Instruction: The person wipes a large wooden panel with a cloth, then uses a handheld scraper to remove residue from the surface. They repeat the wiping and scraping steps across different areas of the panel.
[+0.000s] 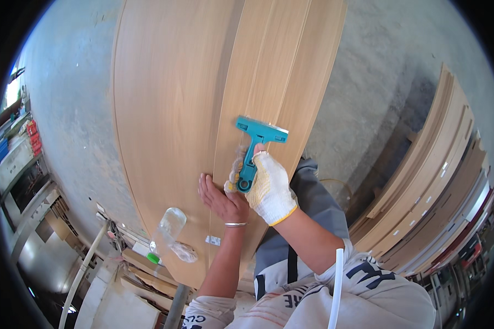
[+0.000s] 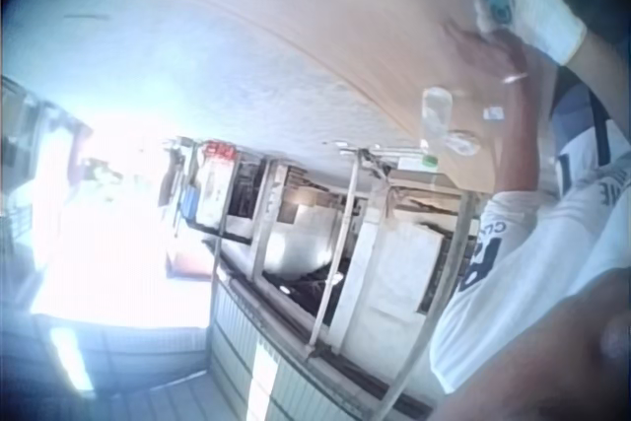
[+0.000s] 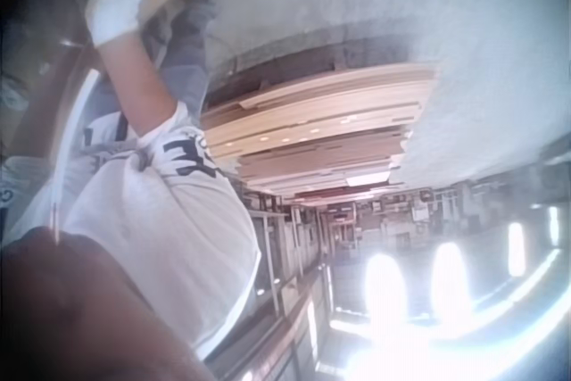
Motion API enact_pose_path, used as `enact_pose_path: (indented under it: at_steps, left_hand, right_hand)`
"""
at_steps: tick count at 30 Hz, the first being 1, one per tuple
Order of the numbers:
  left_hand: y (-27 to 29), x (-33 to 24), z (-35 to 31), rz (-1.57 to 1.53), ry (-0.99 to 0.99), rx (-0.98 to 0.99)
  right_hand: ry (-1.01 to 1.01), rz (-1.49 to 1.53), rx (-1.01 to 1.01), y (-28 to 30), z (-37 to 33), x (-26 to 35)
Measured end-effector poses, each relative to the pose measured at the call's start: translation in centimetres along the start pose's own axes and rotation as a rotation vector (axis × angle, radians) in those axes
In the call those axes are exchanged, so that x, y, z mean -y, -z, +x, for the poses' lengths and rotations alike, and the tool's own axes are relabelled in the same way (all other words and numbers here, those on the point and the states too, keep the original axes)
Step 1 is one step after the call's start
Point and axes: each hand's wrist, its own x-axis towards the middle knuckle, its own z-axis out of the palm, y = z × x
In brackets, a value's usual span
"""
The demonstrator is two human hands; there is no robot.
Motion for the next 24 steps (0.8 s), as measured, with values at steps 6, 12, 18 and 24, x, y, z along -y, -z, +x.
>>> enact_pose_path:
  at_steps: [6, 12, 18, 24]
  left_hand:
    - [0.2, -0.1, 0.0, 0.030, 0.001, 0.022]
    - [0.0, -0.2, 0.1, 0.018, -0.018, 0.014]
    - [-0.1, 0.0, 0.1, 0.038, -0.023, 0.003]
    - [0.0, -0.5, 0.3, 0.031, -0.021, 0.004]
  right_hand:
    - [-0.049, 0.066, 0.033, -2.0, 0.4, 2.0]
    - [0.029, -0.047, 0.023, -3.3, 2.0, 4.6]
    - [0.074, -0.108, -0.028, -6.9, 2.7, 8.1]
    - [0.069, -0.118, 0.027, -9.1, 3.5, 10.8]
